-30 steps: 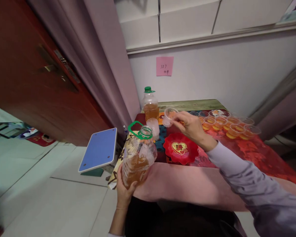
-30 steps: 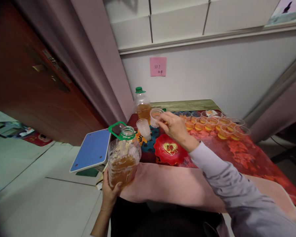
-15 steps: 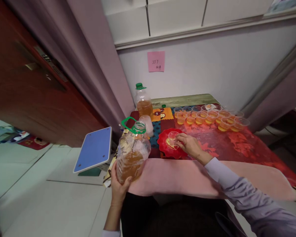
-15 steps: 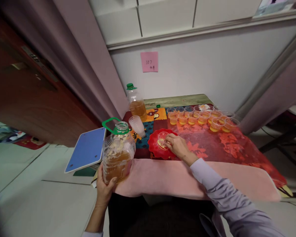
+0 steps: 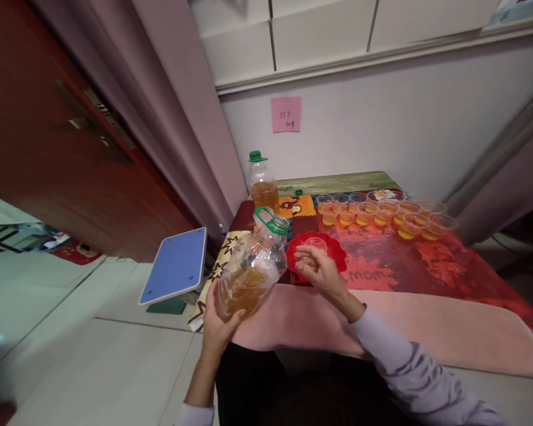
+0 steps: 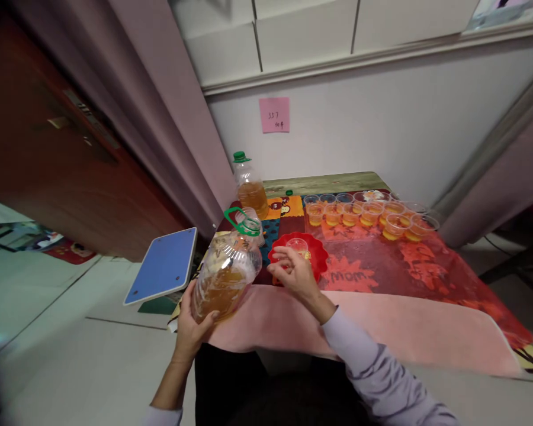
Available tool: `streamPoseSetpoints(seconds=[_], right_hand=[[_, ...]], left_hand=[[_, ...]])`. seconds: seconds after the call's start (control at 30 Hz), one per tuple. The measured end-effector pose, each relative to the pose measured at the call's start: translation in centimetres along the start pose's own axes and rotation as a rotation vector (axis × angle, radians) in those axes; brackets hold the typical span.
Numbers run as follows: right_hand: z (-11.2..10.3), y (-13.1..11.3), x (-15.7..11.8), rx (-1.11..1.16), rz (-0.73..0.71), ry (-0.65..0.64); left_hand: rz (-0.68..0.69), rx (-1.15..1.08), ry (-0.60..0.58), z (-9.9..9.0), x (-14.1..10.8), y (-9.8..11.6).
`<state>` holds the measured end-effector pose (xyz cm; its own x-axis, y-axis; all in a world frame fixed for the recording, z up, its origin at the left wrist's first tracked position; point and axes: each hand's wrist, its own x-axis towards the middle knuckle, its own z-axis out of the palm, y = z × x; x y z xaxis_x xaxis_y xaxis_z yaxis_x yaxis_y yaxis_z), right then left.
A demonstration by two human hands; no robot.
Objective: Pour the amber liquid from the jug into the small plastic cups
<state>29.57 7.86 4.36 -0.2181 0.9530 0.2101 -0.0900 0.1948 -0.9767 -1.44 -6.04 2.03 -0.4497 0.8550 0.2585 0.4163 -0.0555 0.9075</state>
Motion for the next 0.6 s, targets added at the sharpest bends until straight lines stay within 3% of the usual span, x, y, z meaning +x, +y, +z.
streamPoseSetpoints(seconds=[0.1,0.17,0.4,0.6], right_hand=[[3.4,0.6,-0.3,0.247,0.059,-0.133],[4.4,0.5,0.1,0.356,0.041,-0.167],[4.7,1.1,1.3,0.555,0.094,-0.141],[4.5,2.6,1.1,0.583,0.144,-0.066]], left_hand=[[0.048,0.033,-0.029,0.1,0.2,0.0],[0.081,0.076,-0.039,0.1,0.3,-0.1],[0.098,0.142,-0.062,0.0,0.5,-0.5],[0.091,0.184,-0.079,0.2,0.3,0.7]])
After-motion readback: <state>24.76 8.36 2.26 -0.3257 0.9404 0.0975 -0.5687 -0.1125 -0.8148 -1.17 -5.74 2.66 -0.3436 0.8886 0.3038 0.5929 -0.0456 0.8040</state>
